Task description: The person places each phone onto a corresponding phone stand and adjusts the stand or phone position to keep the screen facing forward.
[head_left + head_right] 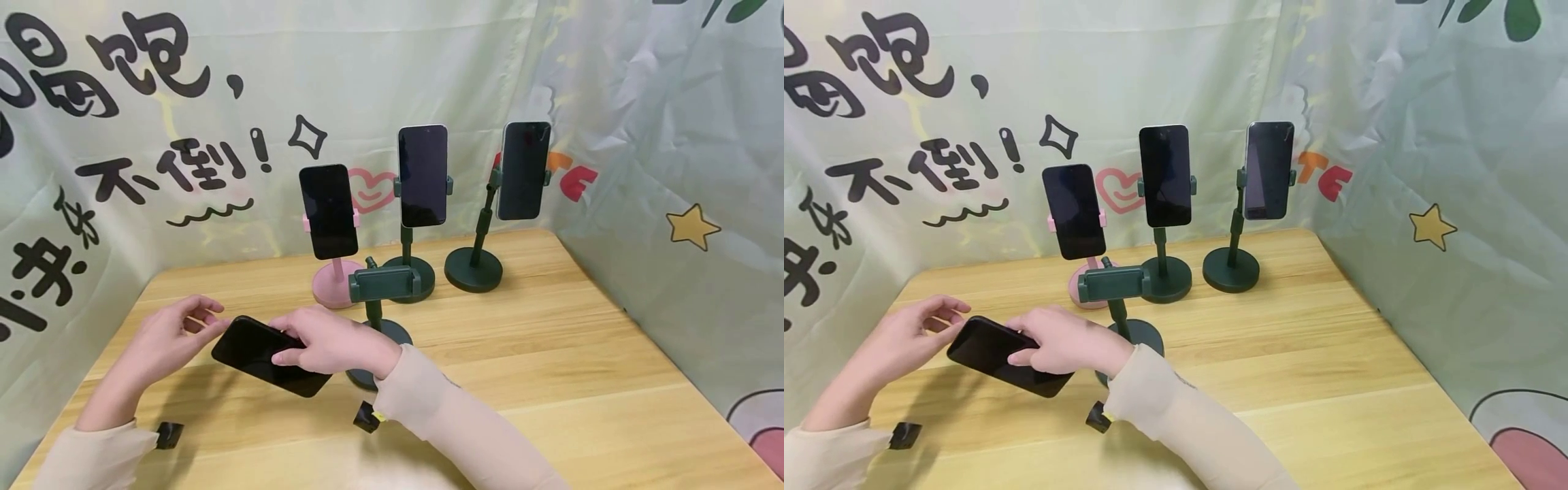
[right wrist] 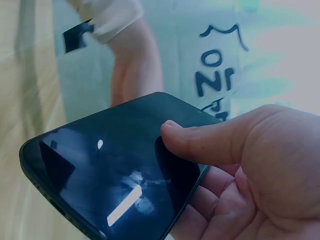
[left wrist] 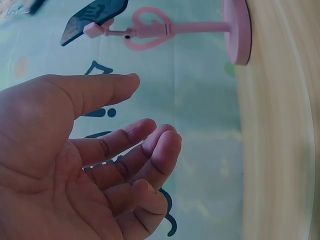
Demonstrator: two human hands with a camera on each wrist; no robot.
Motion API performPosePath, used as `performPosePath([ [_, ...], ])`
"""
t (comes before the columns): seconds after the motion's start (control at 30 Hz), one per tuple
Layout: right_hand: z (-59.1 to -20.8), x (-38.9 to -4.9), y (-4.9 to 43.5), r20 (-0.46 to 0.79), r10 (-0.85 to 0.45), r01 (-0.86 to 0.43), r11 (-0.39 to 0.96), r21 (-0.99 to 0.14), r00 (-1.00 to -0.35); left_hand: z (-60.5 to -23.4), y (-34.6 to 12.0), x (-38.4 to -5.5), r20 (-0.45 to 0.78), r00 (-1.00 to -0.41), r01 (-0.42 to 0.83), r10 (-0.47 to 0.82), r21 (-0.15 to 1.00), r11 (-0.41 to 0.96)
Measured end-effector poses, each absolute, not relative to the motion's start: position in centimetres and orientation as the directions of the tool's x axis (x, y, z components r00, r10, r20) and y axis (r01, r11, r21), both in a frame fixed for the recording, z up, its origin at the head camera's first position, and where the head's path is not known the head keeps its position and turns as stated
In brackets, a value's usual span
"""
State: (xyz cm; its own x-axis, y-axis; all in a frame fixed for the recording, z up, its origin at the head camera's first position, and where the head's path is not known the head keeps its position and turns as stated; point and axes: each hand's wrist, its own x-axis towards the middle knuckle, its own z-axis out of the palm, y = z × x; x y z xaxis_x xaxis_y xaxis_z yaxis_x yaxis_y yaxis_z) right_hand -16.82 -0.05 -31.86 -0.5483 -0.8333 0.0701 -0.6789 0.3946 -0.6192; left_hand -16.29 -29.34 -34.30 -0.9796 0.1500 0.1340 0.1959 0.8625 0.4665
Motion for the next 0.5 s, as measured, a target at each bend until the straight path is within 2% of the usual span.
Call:
performPosePath([
  [0.23,-30.0,-15.1,1.1,0.156,-0.868,-0.691,0.252,-0.678,-0.471,-34.3,-28.6,-16.2,0.147,-0.967,0.256,0.210,0.488,0.834],
  [0.37,-29.0,-14.3,1.7,0.185,-0.859,-0.677,0.224,-0.701,-0.477,-34.1,-28.1,-16.2,0.189,-0.944,0.328,0.269,0.472,0.819],
  [0.5,-28.1,-13.5,2.3,0.235,-0.842,-0.677,0.191,-0.711,-0.485,-34.1,-27.6,-16.2,0.277,-0.902,0.421,0.332,0.388,0.820],
])
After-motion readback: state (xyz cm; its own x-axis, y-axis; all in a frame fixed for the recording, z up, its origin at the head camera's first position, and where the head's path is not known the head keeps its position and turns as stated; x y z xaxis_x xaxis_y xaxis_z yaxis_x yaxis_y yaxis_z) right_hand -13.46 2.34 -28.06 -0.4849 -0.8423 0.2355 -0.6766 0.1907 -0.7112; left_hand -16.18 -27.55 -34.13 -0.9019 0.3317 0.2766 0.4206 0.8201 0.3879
